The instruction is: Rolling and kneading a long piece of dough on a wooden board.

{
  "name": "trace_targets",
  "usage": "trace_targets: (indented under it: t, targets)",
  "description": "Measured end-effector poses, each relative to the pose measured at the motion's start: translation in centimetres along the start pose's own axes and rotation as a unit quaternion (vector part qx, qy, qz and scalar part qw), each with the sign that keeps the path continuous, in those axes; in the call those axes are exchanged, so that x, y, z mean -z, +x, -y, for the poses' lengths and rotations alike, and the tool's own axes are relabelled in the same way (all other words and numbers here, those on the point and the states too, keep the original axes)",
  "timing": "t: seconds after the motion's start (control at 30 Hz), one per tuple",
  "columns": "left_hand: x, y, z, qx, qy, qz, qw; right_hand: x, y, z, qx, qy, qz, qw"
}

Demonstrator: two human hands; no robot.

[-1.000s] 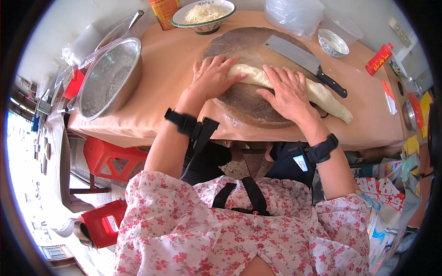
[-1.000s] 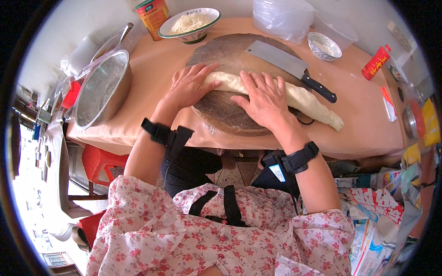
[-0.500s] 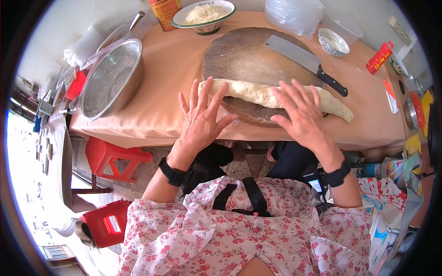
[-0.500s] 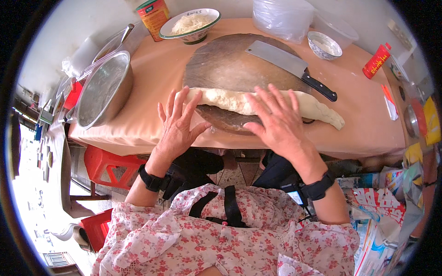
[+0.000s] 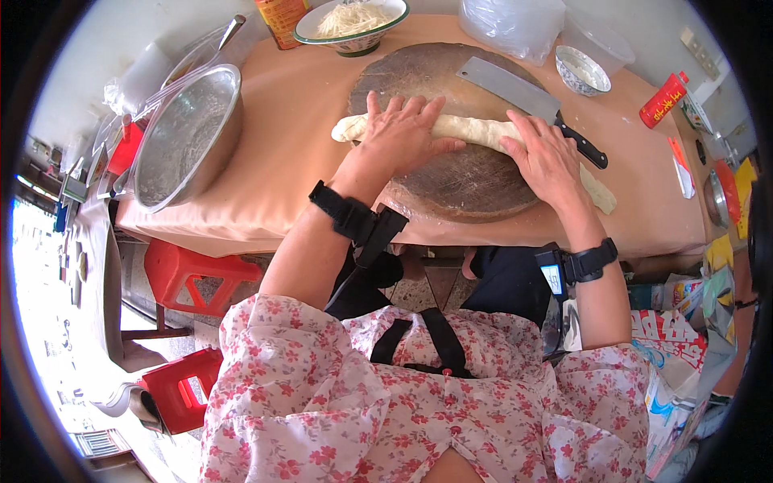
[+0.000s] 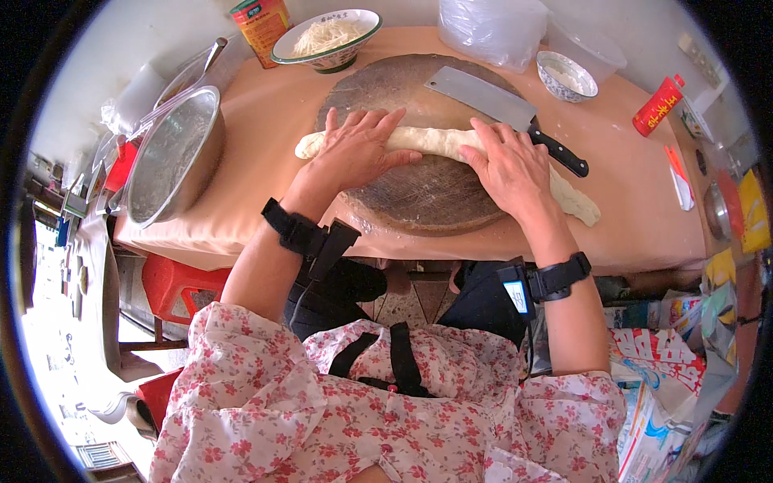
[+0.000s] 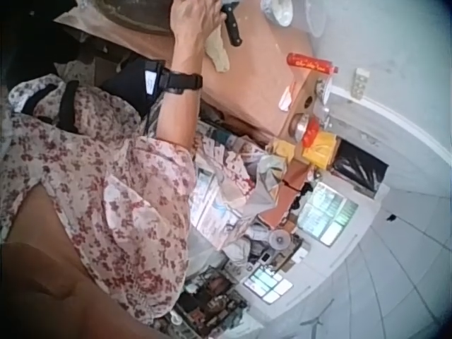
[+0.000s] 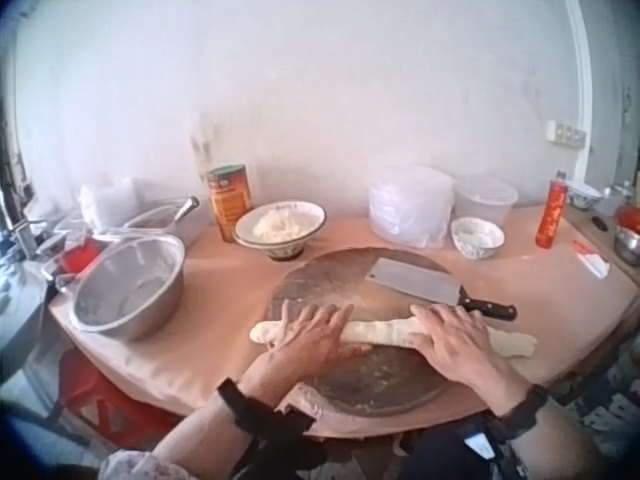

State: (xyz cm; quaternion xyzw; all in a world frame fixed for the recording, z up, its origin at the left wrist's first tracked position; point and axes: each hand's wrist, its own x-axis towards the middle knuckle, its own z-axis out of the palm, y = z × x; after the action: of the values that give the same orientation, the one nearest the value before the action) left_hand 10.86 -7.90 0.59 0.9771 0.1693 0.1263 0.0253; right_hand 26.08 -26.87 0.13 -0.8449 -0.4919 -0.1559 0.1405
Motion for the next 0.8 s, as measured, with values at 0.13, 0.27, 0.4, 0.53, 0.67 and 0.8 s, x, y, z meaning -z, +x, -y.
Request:
trace_targets:
  t: [0.13, 0.27, 0.4, 0.53, 0.67, 0.8]
  targets:
    - [-1.0, -1.3, 0.4, -0.028, -0.011, -0.066, 0.997, -1.0, -0.9, 0.0, 0.025, -0.023, -0.049, 0.998]
    - [-1.3, -4.4, 1.4, -0.074, -0.021, -0.175, 0.982, -1.3, -2.3, 0.5, 0.105, -0.005, -0.132, 0.986]
    - [-0.8, -6.6, 2.6, -0.069, -0.017, -0.204, 0.977, -1.1, -3.3, 2.6, 0.121, 0.028, -0.143, 0.982]
    - [-1.0, -7.4, 3.8, -0.045, 0.006, -0.213, 0.976, -1.3, -2.9, 4.0, 0.115, 0.036, -0.129, 0.984]
    - [-1.1, -7.1, 5.1, -0.034, 0.024, -0.212, 0.976, -1.2, -1.9, 4.9, 0.099, 0.048, -0.095, 0.989]
    - [-0.9, -5.4, 6.6, -0.021, 0.034, -0.189, 0.981, -2.6, 0.7, 4.9, 0.073, 0.043, -0.049, 0.995]
